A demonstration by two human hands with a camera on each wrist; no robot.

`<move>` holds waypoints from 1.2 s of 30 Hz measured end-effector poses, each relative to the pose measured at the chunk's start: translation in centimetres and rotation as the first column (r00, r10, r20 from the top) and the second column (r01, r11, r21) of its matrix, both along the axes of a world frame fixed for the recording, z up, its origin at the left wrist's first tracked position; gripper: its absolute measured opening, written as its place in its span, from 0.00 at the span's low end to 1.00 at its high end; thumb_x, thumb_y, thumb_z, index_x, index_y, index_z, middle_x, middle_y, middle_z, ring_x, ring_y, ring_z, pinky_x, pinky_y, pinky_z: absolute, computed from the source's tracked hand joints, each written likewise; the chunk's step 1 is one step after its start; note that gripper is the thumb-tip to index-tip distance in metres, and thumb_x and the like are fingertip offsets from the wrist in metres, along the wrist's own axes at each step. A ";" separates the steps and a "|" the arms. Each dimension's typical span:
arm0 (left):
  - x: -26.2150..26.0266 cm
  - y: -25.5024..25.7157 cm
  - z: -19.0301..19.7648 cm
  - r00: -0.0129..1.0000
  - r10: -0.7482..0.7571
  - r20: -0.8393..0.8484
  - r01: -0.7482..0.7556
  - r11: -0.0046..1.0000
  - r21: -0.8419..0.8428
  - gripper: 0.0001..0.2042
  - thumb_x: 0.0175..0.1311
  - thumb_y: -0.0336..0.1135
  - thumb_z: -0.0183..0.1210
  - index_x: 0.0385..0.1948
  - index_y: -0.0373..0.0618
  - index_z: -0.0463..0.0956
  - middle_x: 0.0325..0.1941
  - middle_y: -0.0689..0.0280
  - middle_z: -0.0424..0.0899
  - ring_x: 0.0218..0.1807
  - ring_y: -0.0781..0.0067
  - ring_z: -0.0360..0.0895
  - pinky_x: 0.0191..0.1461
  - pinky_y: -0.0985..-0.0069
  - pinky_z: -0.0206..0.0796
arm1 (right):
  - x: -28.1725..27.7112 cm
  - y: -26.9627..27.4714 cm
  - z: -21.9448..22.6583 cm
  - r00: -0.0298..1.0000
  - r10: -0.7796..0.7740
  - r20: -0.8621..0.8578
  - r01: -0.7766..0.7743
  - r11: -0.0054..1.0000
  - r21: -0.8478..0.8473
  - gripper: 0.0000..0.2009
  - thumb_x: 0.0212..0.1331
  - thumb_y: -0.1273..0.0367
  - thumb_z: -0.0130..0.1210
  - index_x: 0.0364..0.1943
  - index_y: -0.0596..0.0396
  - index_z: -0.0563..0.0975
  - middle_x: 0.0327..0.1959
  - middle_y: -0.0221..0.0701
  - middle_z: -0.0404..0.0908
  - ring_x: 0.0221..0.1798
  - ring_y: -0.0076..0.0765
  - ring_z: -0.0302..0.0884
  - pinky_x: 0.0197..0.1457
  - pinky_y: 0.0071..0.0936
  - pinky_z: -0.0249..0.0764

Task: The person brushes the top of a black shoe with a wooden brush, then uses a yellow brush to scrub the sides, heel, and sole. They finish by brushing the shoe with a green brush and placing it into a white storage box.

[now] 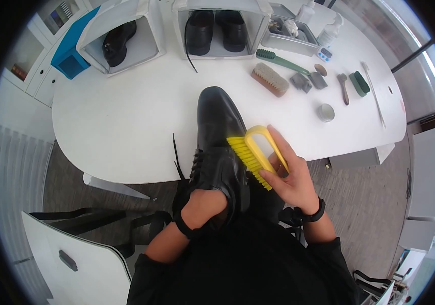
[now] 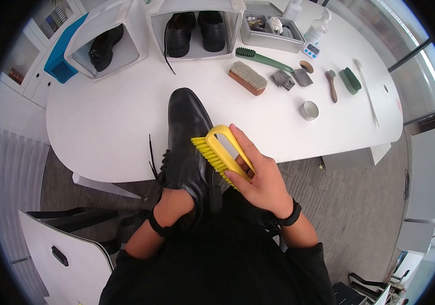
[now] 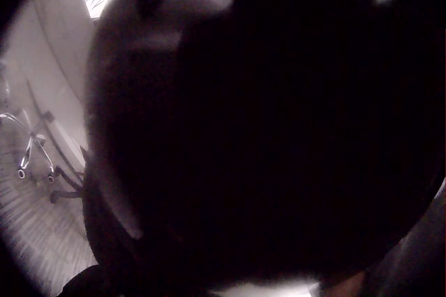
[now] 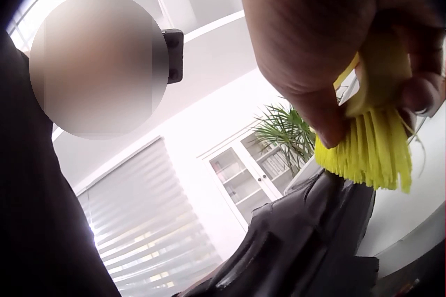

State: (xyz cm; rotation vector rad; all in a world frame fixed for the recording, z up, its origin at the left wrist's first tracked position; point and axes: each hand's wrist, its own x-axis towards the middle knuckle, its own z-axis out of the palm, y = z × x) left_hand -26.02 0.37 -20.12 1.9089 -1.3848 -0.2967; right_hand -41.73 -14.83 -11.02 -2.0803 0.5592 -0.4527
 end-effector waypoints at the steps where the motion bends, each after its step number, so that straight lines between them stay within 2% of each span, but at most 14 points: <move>1: 0.1 0.1 0.3 1.000 0.000 0.000 0.000 1.000 -0.001 0.21 0.70 0.38 0.58 0.62 0.41 0.72 0.63 0.49 0.75 0.66 0.45 0.71 0.71 0.58 0.61 | -0.1 0.1 0.2 1.000 0.004 -0.015 -0.003 1.000 0.014 0.44 0.57 0.77 0.64 0.79 0.45 0.58 0.29 0.35 0.78 0.27 0.31 0.78 0.40 0.25 0.77; 3: 0.2 0.3 1.0 0.971 -0.032 -0.238 0.093 0.965 0.247 0.28 0.76 0.41 0.51 0.74 0.41 0.60 0.76 0.47 0.62 0.79 0.45 0.56 0.81 0.60 0.50 | -0.2 0.2 0.3 1.000 0.007 -0.030 -0.007 1.000 0.027 0.43 0.57 0.77 0.64 0.79 0.45 0.58 0.30 0.36 0.79 0.28 0.32 0.79 0.41 0.26 0.77; 9: 0.0 0.6 0.2 0.986 -0.052 -0.158 0.074 0.988 0.138 0.27 0.74 0.38 0.54 0.72 0.40 0.62 0.75 0.47 0.64 0.78 0.44 0.58 0.80 0.60 0.50 | -0.4 0.6 0.3 1.000 0.021 -0.018 -0.021 1.000 -0.001 0.44 0.57 0.77 0.64 0.79 0.45 0.58 0.28 0.34 0.78 0.26 0.31 0.77 0.40 0.25 0.77; 13: 0.2 0.5 -0.3 0.971 -0.086 -0.224 0.111 0.989 0.099 0.26 0.73 0.38 0.55 0.71 0.39 0.64 0.73 0.47 0.66 0.76 0.43 0.60 0.80 0.59 0.52 | -0.3 0.8 0.4 0.999 0.041 -0.019 -0.041 0.999 0.007 0.44 0.56 0.78 0.64 0.79 0.45 0.58 0.26 0.32 0.75 0.25 0.29 0.74 0.38 0.25 0.76; 15: 0.0 0.3 -1.0 0.995 -0.038 -0.091 0.037 0.999 -0.009 0.21 0.69 0.38 0.60 0.62 0.43 0.73 0.63 0.53 0.76 0.65 0.49 0.72 0.69 0.59 0.64 | -0.2 0.7 0.1 0.998 0.049 -0.027 -0.048 0.999 0.022 0.44 0.56 0.78 0.64 0.79 0.45 0.58 0.26 0.32 0.75 0.25 0.29 0.74 0.38 0.25 0.75; 18: -0.1 0.1 0.1 0.994 -0.020 -0.110 0.023 0.999 0.027 0.22 0.68 0.38 0.61 0.62 0.42 0.73 0.63 0.52 0.76 0.65 0.48 0.72 0.70 0.59 0.63 | -0.1 0.5 -0.3 0.999 0.036 -0.024 -0.034 0.998 0.045 0.44 0.57 0.78 0.64 0.80 0.45 0.58 0.26 0.31 0.75 0.25 0.28 0.74 0.37 0.24 0.75; 19: -0.2 0.1 -0.1 0.994 -0.020 -0.111 0.023 0.999 0.029 0.22 0.68 0.38 0.61 0.62 0.42 0.73 0.63 0.52 0.76 0.65 0.48 0.72 0.70 0.59 0.63 | 0.1 0.3 -0.2 0.999 -0.017 -0.039 0.018 1.000 0.024 0.44 0.57 0.78 0.63 0.80 0.45 0.58 0.26 0.32 0.75 0.25 0.28 0.74 0.37 0.24 0.75; 21: -0.4 0.3 -0.7 0.999 0.025 0.047 -0.022 0.998 -0.060 0.24 0.67 0.40 0.62 0.63 0.41 0.72 0.63 0.51 0.77 0.66 0.47 0.72 0.71 0.57 0.62 | 0.3 -0.3 -0.6 0.996 -0.073 -0.056 0.073 0.997 0.004 0.44 0.57 0.78 0.63 0.80 0.45 0.58 0.27 0.32 0.76 0.26 0.27 0.74 0.37 0.24 0.75; 24: -0.4 0.5 -1.2 0.997 0.023 0.076 -0.024 1.000 0.007 0.26 0.66 0.41 0.63 0.64 0.40 0.72 0.64 0.50 0.77 0.66 0.46 0.72 0.72 0.56 0.61 | 0.5 -1.1 -1.5 0.978 -0.208 0.017 0.209 0.968 -0.138 0.43 0.58 0.77 0.63 0.80 0.45 0.58 0.29 0.33 0.78 0.27 0.27 0.75 0.38 0.24 0.76; 26: -0.2 0.6 -1.9 0.999 0.019 0.041 -0.019 1.000 -0.001 0.26 0.66 0.41 0.63 0.63 0.40 0.72 0.64 0.50 0.77 0.65 0.46 0.72 0.72 0.56 0.61 | 0.2 -1.1 -1.2 0.977 -0.202 -0.070 0.201 0.979 -0.025 0.43 0.58 0.77 0.64 0.80 0.45 0.57 0.31 0.34 0.79 0.29 0.27 0.75 0.39 0.25 0.77; 30: -0.2 0.3 -0.4 1.000 0.004 0.009 -0.004 1.000 0.016 0.25 0.67 0.41 0.62 0.63 0.40 0.73 0.64 0.50 0.76 0.65 0.47 0.73 0.72 0.57 0.61 | 0.1 -0.9 -1.7 0.983 -0.181 -0.007 0.181 0.983 -0.036 0.43 0.59 0.76 0.65 0.80 0.45 0.58 0.30 0.34 0.79 0.28 0.26 0.75 0.38 0.25 0.77; 36: -0.3 0.3 -0.2 0.999 0.026 -0.023 -0.025 0.999 0.047 0.27 0.65 0.44 0.64 0.63 0.41 0.73 0.65 0.50 0.76 0.66 0.46 0.72 0.72 0.56 0.61 | -0.1 -0.7 -1.3 0.983 -0.185 -0.023 0.185 0.983 0.013 0.43 0.59 0.76 0.65 0.80 0.45 0.57 0.27 0.32 0.75 0.28 0.23 0.74 0.36 0.23 0.75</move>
